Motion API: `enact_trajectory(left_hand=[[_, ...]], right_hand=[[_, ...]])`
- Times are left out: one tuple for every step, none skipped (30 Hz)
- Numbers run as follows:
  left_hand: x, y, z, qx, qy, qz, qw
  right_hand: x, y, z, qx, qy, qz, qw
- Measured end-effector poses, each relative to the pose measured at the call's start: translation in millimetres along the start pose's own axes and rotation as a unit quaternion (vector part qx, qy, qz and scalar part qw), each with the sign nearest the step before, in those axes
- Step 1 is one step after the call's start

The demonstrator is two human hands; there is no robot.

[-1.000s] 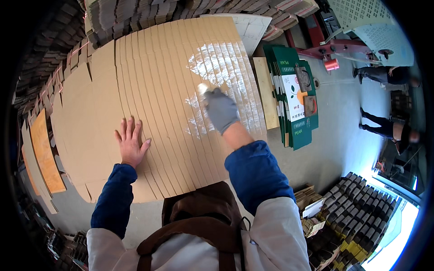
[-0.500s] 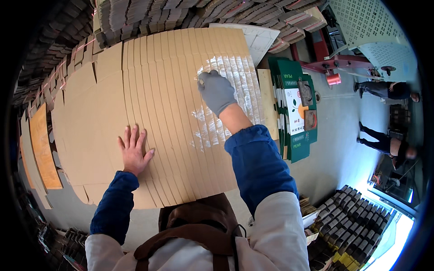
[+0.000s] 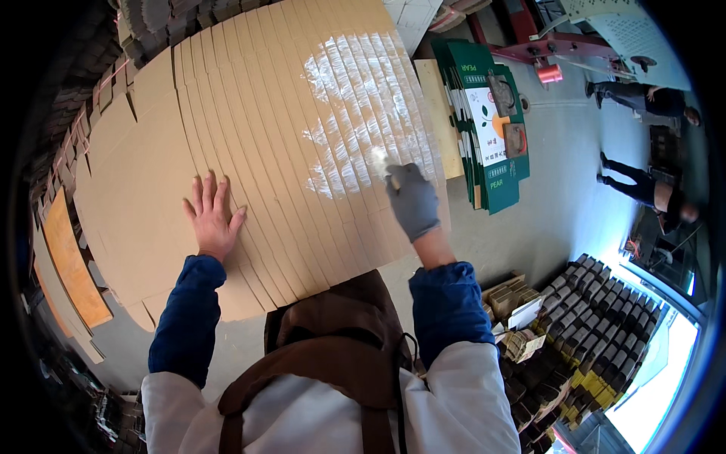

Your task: The person applies a white adhesive substance to a large, flat piece of cardboard using a brush. They repeatedly dip the brush into a container on the floor to reload the adhesive and spread it across the surface of the cardboard in a systematic manner.

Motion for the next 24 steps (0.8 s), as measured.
enact_trajectory(left_hand=[[1, -1, 1, 0.004, -0.004, -0.002, 1.000], [1, 0, 1, 0.006, -0.008, -0.001, 1.000], [3, 1, 4, 0.003, -0.011, 0.003, 1.000], [6, 1, 4, 0.001, -0.013, 0.006, 1.000], [6, 1, 0, 0.001, -0.007, 0.009, 1.000], [5, 1, 2, 0.002, -0.016, 0.006, 1.000], [5, 0, 2, 0.007, -0.018, 0.003, 1.000], [6, -1, 1, 0.012, -0.019, 0.000, 1.000], [5, -1, -2, 0.010, -0.020, 0.001, 1.000], [4, 0, -4, 0.011, -0.022, 0.000, 1.000], [2, 0, -4, 0.015, -0.026, 0.000, 1.000], [2, -1, 0, 0.017, -0.033, -0.004, 0.999], [3, -1, 3, 0.016, -0.037, -0.001, 0.999], [6, -1, 2, 0.016, -0.037, 0.001, 0.999], [7, -1, -1, 0.019, -0.034, 0.005, 0.999], [7, -1, -1, 0.017, -0.035, 0.004, 0.999], [8, 0, -1, 0.016, -0.035, 0.003, 0.999], [8, 1, -2, 0.015, -0.034, 0.003, 0.999], [6, 0, -2, 0.017, -0.038, 0.003, 0.999], [5, 0, -2, 0.019, -0.039, 0.002, 0.999], [5, -2, 0, 0.024, -0.042, -0.002, 0.999], [6, -2, 1, 0.023, -0.041, 0.000, 0.999], [6, -2, 2, 0.021, -0.041, 0.001, 0.999], [7, -3, 0, 0.025, -0.036, 0.000, 0.999]], right_hand=[[-19, -29, 8, 0.024, -0.040, -0.028, 0.999], [-28, -32, 5, 0.041, -0.023, -0.022, 0.999], [-26, -3, -4, 0.001, 0.004, -0.003, 1.000], [-16, 45, -25, -0.037, 0.033, 0.014, 0.999], [-7, 75, -46, -0.068, 0.066, 0.033, 0.995], [-1, 75, -54, -0.078, 0.086, 0.020, 0.993], [10, 71, -63, -0.087, 0.108, 0.007, 0.990], [20, 65, -72, -0.098, 0.129, -0.005, 0.987], [14, 25, -62, -0.037, 0.081, 0.033, 0.995], [-2, -7, -49, 0.000, 0.059, 0.025, 0.998], [-16, -27, -43, 0.037, 0.034, 0.016, 0.999], [-20, -15, -46, 0.014, 0.043, 0.031, 0.998], [-24, 4, -50, -0.012, 0.053, 0.045, 0.997], [-24, 23, -61, -0.034, 0.065, 0.059, 0.996], [-16, 48, -76, -0.089, 0.070, 0.072, 0.991], [-7, 56, -81, -0.122, 0.094, 0.027, 0.988], [2, 58, -85, -0.155, 0.117, -0.018, 0.981], [2, 31, -82, -0.095, 0.100, -0.023, 0.990], [-4, -6, -72, -0.036, 0.081, -0.026, 0.996], [-21, -27, -60, -0.011, 0.063, -0.024, 0.998], [-30, -41, -59, 0.057, 0.082, -0.050, 0.994], [-40, -23, -59, -0.003, 0.044, -0.030, 0.999], [-44, -1, -65, -0.063, 0.006, -0.010, 0.998], [-35, 16, -77, -0.096, 0.034, -0.018, 0.995]])
Point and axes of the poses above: each hand's wrist, its own z-axis towards the middle knuckle, its own x-axis out of the palm, y = z × x, the point moved 6 cm from there along z, towards the middle knuckle, and after that the axes turned 3 degrees about -y, right-handed, at the moved point
